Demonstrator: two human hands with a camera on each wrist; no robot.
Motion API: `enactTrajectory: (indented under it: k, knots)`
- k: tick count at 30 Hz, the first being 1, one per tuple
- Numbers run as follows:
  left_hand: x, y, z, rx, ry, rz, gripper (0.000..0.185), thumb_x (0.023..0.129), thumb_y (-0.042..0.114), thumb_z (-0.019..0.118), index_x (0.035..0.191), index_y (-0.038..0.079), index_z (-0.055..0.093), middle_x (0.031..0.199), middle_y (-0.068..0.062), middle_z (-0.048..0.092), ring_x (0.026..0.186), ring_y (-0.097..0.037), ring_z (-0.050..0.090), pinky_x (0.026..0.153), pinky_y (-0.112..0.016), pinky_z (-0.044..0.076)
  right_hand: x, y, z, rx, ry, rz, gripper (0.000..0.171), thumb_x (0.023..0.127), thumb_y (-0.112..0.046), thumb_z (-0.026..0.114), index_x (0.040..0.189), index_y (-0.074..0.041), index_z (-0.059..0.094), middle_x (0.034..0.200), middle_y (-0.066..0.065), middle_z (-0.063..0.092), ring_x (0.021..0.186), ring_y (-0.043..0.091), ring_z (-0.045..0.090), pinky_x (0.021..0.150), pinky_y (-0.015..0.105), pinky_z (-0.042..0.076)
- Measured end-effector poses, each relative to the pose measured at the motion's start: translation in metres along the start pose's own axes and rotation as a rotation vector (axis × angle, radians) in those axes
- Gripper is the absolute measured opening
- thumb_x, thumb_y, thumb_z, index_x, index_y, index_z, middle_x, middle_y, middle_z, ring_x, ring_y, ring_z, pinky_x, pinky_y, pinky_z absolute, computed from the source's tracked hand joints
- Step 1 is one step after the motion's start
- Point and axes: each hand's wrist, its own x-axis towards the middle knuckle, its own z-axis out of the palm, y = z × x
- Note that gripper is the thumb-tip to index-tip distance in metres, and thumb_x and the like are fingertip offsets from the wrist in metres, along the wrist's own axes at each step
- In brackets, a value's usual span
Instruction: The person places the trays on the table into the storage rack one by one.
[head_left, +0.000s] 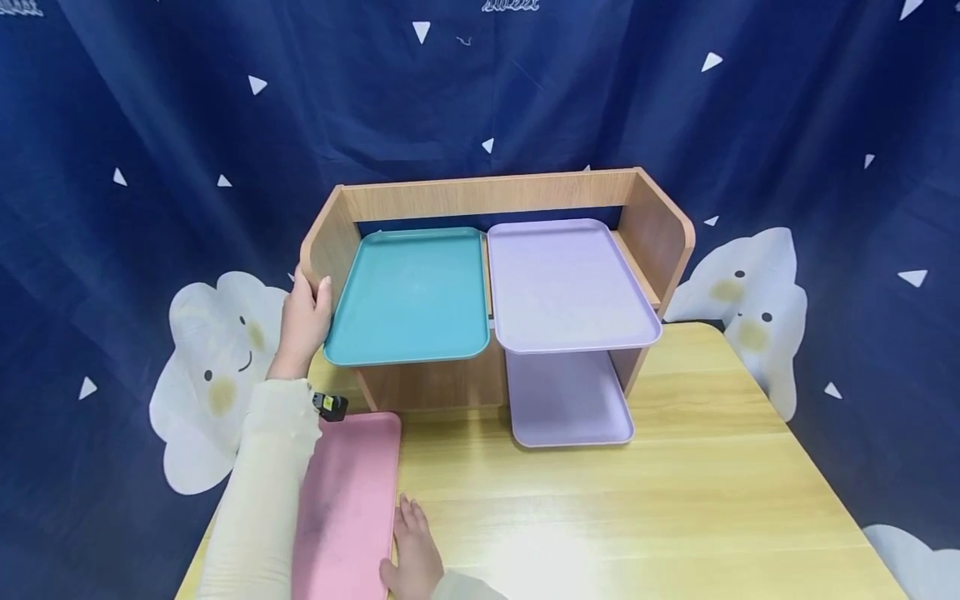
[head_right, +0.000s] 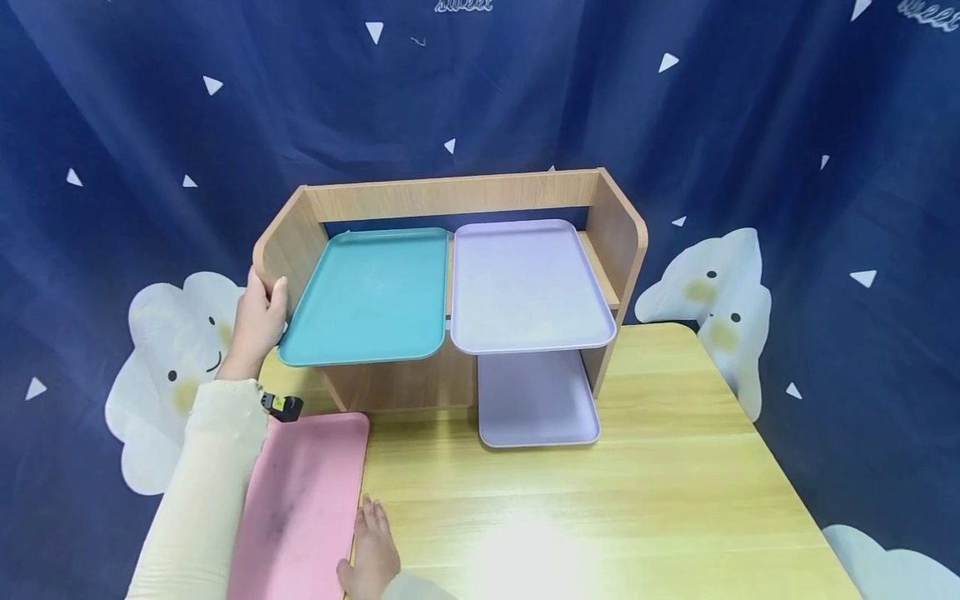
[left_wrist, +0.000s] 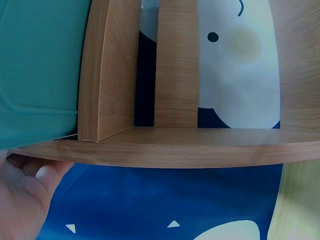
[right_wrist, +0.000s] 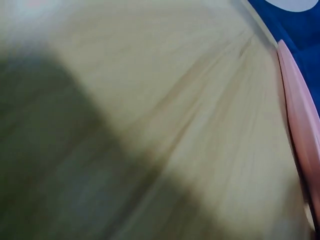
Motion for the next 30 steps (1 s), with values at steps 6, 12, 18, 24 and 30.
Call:
enactTrajectory:
  k: [6,12,18,24,30]
  knots:
    - [0.0,0.0,0.0,-0.013,0.002,0.001,0.055,0.1,0.036,0.035,0.148,0.009,0.023,0.133,-0.027,0.049,0.118,-0.04,0.051,0.095,-0.056,0.04,0.002,0.002,-0.007,0.276,0.074,0.037,0.054,0.076,0.01,0.054,0.13,0.009,0.048,0.147,0.02,0.032,0.134,0.039,0.032,0.107,0.046,0.03]
    - [0.0,0.0,0.0,-0.016,0.003,-0.002,0.056,0.1,0.036,0.035,0.148,0.01,0.023,0.133,-0.026,0.049,0.118,-0.039,0.051,0.096,-0.055,0.04,0.004,0.01,-0.011,0.396,0.169,0.037,0.044,0.084,0.019,0.039,0.127,0.014,0.047,0.142,0.021,0.038,0.126,0.04,0.043,0.101,0.042,0.038]
    - [0.0,0.0,0.001,-0.01,0.004,-0.009,0.056,0.1,0.037,0.035,0.149,0.011,0.022,0.134,-0.026,0.049,0.119,-0.039,0.051,0.097,-0.055,0.04,0.002,0.014,-0.033,0.474,0.117,0.066,0.043,0.085,0.017,0.038,0.127,0.014,0.047,0.142,0.023,0.038,0.126,0.043,0.041,0.102,0.046,0.036]
    - [0.0,0.001,0.0,-0.012,0.0,-0.016,0.056,0.1,0.038,0.035,0.149,0.013,0.022,0.136,-0.024,0.047,0.122,-0.038,0.049,0.099,-0.054,0.039,0.002,0.021,-0.058,0.448,0.087,0.024,0.043,0.086,0.013,0.041,0.129,0.011,0.048,0.134,0.028,0.047,0.125,0.043,0.043,0.102,0.051,0.034]
    - [0.0,0.0,0.0,-0.011,-0.003,-0.014,0.056,0.1,0.038,0.035,0.148,0.011,0.023,0.135,-0.025,0.048,0.121,-0.038,0.05,0.098,-0.054,0.039,0.004,0.035,-0.079,0.543,0.051,0.015,0.041,0.09,0.004,0.045,0.13,0.008,0.051,0.127,0.024,0.056,0.107,0.033,0.061,0.09,0.038,0.05]
